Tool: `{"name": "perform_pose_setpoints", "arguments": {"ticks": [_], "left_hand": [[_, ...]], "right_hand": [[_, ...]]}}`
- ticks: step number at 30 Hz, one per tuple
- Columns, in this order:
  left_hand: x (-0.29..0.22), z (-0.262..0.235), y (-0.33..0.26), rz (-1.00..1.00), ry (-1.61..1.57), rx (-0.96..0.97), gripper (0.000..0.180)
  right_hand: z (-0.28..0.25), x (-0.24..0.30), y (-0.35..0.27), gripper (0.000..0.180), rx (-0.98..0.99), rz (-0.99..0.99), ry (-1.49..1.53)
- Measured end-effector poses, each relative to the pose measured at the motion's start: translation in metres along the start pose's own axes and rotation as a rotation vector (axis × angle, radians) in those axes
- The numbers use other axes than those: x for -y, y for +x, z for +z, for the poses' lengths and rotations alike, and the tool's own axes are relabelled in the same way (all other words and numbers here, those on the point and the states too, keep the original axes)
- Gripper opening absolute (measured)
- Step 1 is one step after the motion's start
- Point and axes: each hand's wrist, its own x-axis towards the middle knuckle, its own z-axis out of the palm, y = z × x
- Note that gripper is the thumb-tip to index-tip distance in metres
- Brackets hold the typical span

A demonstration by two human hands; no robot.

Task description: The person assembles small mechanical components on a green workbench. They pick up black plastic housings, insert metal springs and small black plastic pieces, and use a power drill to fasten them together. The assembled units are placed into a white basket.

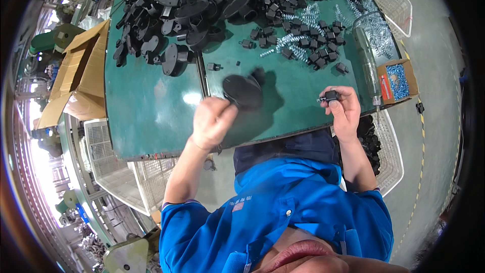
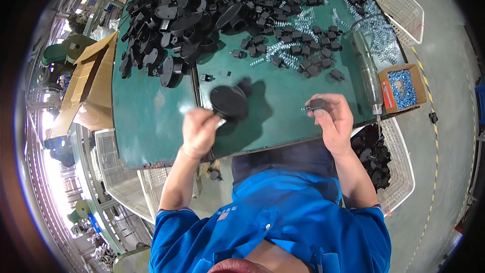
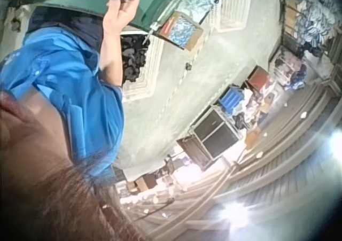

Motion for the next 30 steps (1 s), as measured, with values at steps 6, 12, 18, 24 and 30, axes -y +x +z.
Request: {"name": "perform_pose_setpoints", "arguments": {"ticks": [6,12,18,24,30], "left_hand": [[-0.030,-0.011,-0.010,-0.066,0.016,0.217,0.044],[-0.054,0.024,0.065,-0.500,0.156,0.046,0.061],[-0.039,0.053,0.077,-0.538,0.028,0.248,0.044],[-0.077,0.050,0.071,-1.020,-1.789,-0.143,0.036],[-0.112,0.063,0.070,-1.156,-2.316,-0.301,0.043]], "right_hand": [[-0.008,0.003,0.000,0.029,0.019,0.043,-0.015],[0.012,-0.006,0.004,0.024,0.053,-0.046,-0.409],[0.016,0.013,0.016,0.027,0.081,-0.171,-0.558],[0.036,0.028,0.016,0.028,0.058,-0.387,-0.436],[0.054,0.021,0.017,0.030,0.105,-0.579,-0.566]]}}
